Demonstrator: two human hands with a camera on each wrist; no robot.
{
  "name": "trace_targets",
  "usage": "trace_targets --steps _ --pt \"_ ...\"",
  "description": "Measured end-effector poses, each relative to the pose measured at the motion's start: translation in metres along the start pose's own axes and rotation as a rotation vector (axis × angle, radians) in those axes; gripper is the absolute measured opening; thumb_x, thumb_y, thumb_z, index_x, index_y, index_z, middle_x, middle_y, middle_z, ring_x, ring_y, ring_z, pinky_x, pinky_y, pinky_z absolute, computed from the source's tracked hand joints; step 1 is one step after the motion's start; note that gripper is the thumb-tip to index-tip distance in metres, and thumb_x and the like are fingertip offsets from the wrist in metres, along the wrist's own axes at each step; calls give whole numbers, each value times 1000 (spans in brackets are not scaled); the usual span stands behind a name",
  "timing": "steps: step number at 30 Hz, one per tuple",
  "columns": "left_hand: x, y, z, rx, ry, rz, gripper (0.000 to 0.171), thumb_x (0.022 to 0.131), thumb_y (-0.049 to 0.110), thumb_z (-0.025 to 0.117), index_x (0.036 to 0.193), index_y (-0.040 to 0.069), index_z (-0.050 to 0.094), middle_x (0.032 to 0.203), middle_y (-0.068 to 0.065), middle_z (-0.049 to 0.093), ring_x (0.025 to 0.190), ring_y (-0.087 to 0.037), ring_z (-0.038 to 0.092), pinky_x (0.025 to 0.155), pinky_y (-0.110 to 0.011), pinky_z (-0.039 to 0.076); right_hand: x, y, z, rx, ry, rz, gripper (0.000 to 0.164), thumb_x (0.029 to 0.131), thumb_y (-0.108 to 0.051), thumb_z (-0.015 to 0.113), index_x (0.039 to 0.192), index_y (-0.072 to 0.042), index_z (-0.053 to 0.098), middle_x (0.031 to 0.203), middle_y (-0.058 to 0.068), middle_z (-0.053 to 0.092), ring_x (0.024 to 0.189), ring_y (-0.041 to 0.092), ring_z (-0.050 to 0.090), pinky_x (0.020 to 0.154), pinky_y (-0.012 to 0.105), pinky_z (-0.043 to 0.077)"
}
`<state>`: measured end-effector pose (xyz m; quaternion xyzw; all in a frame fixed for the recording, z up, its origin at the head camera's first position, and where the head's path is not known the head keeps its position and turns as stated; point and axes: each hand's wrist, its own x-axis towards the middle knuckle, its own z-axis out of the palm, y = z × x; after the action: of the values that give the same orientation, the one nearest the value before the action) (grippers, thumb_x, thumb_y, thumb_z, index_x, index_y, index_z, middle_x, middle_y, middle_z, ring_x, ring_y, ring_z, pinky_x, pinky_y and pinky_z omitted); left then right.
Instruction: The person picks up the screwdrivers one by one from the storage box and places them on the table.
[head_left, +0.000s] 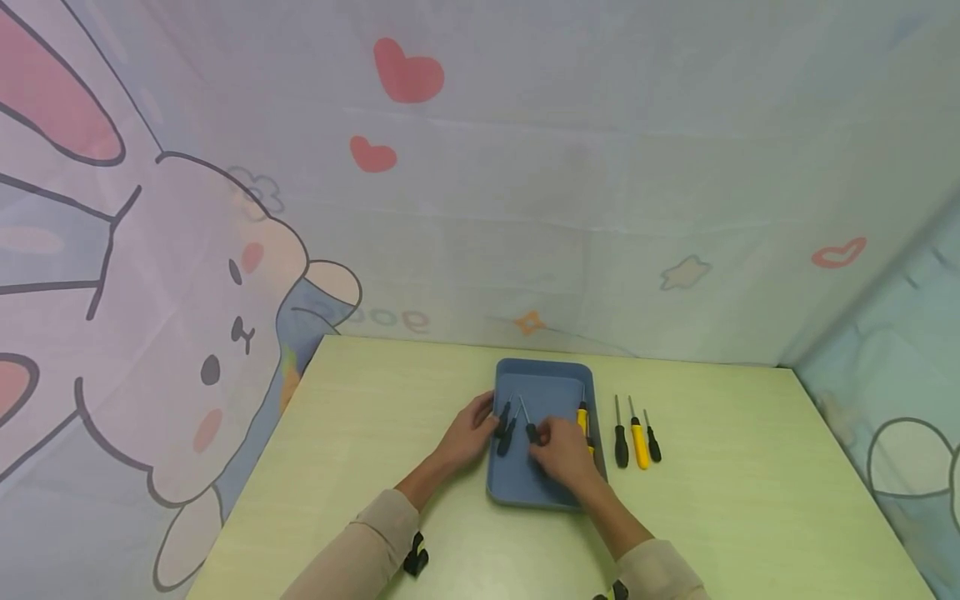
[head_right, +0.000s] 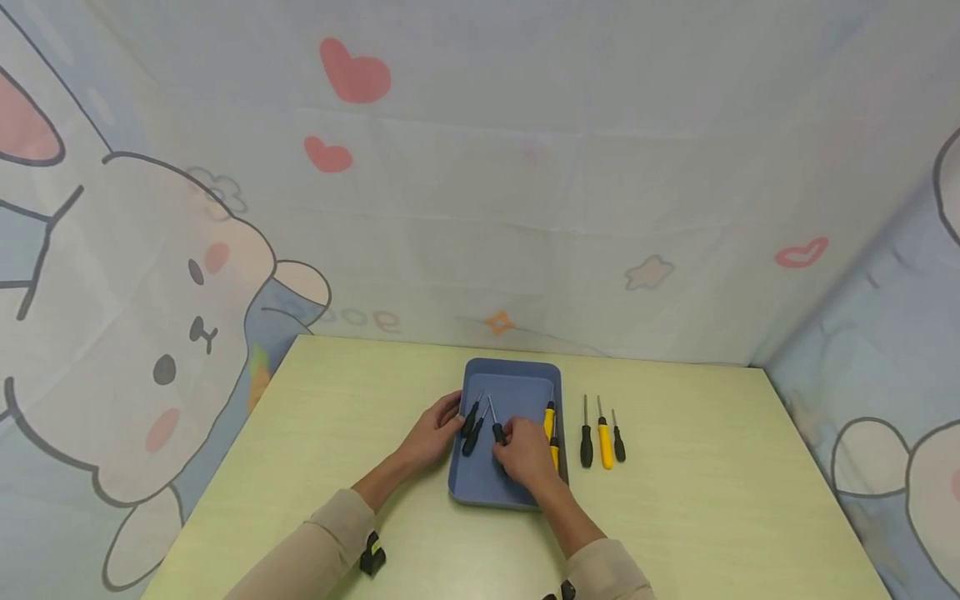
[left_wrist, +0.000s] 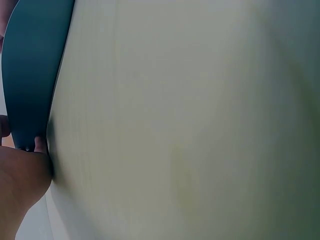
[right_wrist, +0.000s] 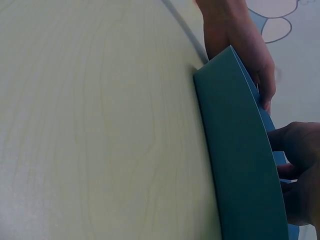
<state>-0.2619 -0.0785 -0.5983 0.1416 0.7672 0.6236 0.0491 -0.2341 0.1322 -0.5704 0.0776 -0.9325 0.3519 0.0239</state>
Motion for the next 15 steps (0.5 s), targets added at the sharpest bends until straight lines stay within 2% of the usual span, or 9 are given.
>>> trace_targets --steps 7,15 --pt "-1 4 -1 16 -7 -1 55 110 8 50 161 -6 34 165 -26 39 153 -40 38 127 -50 32 1 0 -3 20 -19 17 22 82 -8 83 99 3 74 82 4 66 77 20 61 71 40 56" --pt "-2 1 -1 30 -9 -10 55 110 8 48 161 -5 34 165 -25 39 153 -38 39 126 -48 33 -1 1 -3 66 -25 58 23 83 -7 80 103 1 74 87 5 69 81 20 63 73 40 58"
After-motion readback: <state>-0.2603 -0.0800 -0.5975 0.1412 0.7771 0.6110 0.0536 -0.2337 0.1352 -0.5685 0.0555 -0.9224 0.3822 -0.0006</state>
